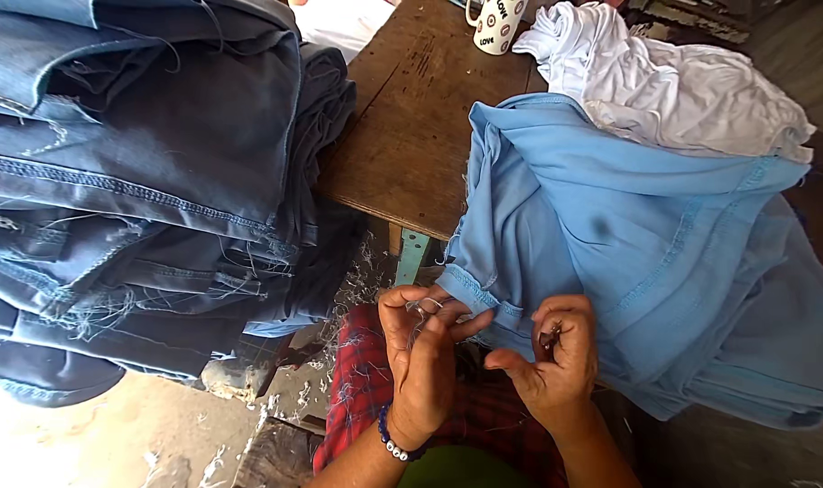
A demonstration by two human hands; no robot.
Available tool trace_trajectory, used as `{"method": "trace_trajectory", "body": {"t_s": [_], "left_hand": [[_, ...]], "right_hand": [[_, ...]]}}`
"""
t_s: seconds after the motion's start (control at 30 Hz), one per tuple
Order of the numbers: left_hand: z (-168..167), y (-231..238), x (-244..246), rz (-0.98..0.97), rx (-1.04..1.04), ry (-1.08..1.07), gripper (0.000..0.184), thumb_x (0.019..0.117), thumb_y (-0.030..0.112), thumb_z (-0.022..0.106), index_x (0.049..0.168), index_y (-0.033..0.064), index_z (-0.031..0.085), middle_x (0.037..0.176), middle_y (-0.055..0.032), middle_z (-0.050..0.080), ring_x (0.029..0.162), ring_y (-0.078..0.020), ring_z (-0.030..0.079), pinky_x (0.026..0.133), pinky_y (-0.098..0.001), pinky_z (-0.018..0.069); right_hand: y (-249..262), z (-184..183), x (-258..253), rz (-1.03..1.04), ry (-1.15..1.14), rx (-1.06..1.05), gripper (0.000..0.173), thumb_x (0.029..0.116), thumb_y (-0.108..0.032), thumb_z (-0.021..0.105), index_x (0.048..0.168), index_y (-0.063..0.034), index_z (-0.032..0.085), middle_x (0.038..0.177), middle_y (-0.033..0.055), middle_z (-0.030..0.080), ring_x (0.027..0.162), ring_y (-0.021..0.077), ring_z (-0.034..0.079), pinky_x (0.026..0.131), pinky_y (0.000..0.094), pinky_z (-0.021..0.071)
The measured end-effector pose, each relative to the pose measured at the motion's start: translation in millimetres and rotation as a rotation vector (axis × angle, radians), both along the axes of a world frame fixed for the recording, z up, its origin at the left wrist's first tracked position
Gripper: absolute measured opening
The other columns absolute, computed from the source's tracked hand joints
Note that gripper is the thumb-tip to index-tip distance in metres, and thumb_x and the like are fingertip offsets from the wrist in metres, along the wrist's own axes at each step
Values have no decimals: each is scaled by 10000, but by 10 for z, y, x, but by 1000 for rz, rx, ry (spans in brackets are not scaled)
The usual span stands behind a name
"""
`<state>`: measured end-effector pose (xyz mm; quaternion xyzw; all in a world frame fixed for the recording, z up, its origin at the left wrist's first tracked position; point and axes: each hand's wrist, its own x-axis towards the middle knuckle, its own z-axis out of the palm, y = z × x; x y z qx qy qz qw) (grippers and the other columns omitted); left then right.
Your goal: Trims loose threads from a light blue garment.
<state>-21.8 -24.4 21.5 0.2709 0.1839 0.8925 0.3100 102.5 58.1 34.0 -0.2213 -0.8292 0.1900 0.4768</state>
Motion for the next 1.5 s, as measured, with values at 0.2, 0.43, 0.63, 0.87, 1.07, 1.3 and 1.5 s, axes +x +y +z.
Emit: {"method": "trace_trajectory", "body": {"t_s": [0.2, 0.43, 0.63, 0.87, 1.07, 1.3, 1.5], "left_hand": [[123, 23, -59, 211, -239, 214, 395, 913, -114, 629, 1245, 84, 713, 1166, -55, 687, 965, -170, 729, 836, -375, 656], [109, 130, -342, 734, -339, 941, 215, 965, 11, 619, 1139, 69, 730, 1059, -69, 518, 844, -33, 594, 740, -161, 562], [215, 209, -502, 295, -287, 864, 193, 1046, 72, 558, 1139, -2, 711, 924, -20, 688, 627, -17, 634, 581, -181, 586], [38, 345, -580, 61, -296, 757, 313, 1008, 399, 636, 1220, 180, 709, 1037, 138, 703, 795, 69, 611, 698, -137, 529], [58, 554, -452, 234, -232, 950, 237, 888, 147, 796, 1048, -25, 761, 991, -48, 766, 942, -56, 713, 884, -247, 589], [2, 491, -398, 99, -377, 448, 164, 1072, 227, 523, 944, 237, 625, 753, 120, 608, 638, 15, 595, 593, -166, 531], [-176, 344, -504, -36, -257, 424, 394, 1016, 598, 474, 984, 259, 670, 829, 111, 664, 620, 13, 610, 540, -157, 525]], "right_hand": [[58, -160, -43, -160, -27, 240, 197, 841, -67, 695, 901, -28, 511, 933, 125, 572, 755, 91, 548, 628, 133, 438], [100, 241, 84, -27, 69, 179, 179, 991, -71, 573, 1114, 20, 667, 1026, 113, 605, 911, 37, 597, 807, 105, 494], [528, 527, 99, 100, 4, -205, 160, 1015, -123, 581, 915, -43, 677, 730, -88, 564, 626, -108, 471, 582, 60, 399], [680, 615, 4, 199, 61, -784, 252, 1023, -147, 572, 777, -186, 613, 608, -101, 501, 513, -30, 434, 480, 124, 352], [677, 654, -24, 209, 36, -857, 281, 1017, -129, 586, 739, -167, 589, 595, -80, 494, 499, -19, 421, 466, 131, 326], [682, 670, -32, 202, 57, -922, 296, 1021, -116, 576, 729, -158, 593, 589, -73, 484, 486, -14, 395, 452, 135, 298], [679, 669, -27, 202, 62, -939, 290, 1026, -115, 571, 740, -155, 597, 582, -70, 496, 475, -18, 410, 442, 127, 316]]}}
